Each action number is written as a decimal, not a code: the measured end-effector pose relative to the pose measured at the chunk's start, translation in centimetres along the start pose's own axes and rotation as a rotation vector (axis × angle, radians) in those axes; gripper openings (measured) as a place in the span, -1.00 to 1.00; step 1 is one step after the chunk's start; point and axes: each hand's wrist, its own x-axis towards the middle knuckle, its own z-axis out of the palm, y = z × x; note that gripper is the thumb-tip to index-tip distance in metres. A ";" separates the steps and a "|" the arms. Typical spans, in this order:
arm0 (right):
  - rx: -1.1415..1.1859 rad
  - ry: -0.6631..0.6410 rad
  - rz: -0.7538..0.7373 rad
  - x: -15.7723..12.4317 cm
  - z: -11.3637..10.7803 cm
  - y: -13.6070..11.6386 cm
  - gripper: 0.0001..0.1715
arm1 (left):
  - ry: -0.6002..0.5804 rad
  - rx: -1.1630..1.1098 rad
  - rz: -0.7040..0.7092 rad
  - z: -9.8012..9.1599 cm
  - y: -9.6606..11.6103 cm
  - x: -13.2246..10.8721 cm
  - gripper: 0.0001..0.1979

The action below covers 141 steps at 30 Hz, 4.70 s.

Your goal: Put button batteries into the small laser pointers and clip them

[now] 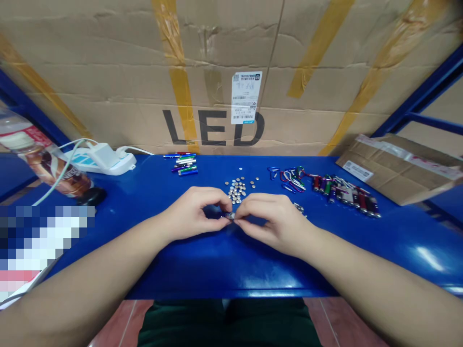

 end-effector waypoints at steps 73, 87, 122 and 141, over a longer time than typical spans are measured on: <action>-0.087 -0.093 -0.105 0.7 0.3 1.2 -0.79 | -0.013 -0.011 -0.087 -0.1 -0.4 0.1 -0.93; -0.184 -0.102 -0.057 0.5 0.0 1.0 -0.83 | 0.000 -0.022 -0.066 -0.2 -0.3 0.1 -0.93; -0.172 -0.776 -0.243 -0.8 0.4 -4.2 -0.76 | 0.054 0.003 -0.145 -0.4 -1.1 -0.1 -0.90; 0.009 0.021 -0.074 -0.4 -0.1 -1.4 -0.91 | -0.011 -0.035 -0.074 -0.1 -0.7 -0.1 -0.92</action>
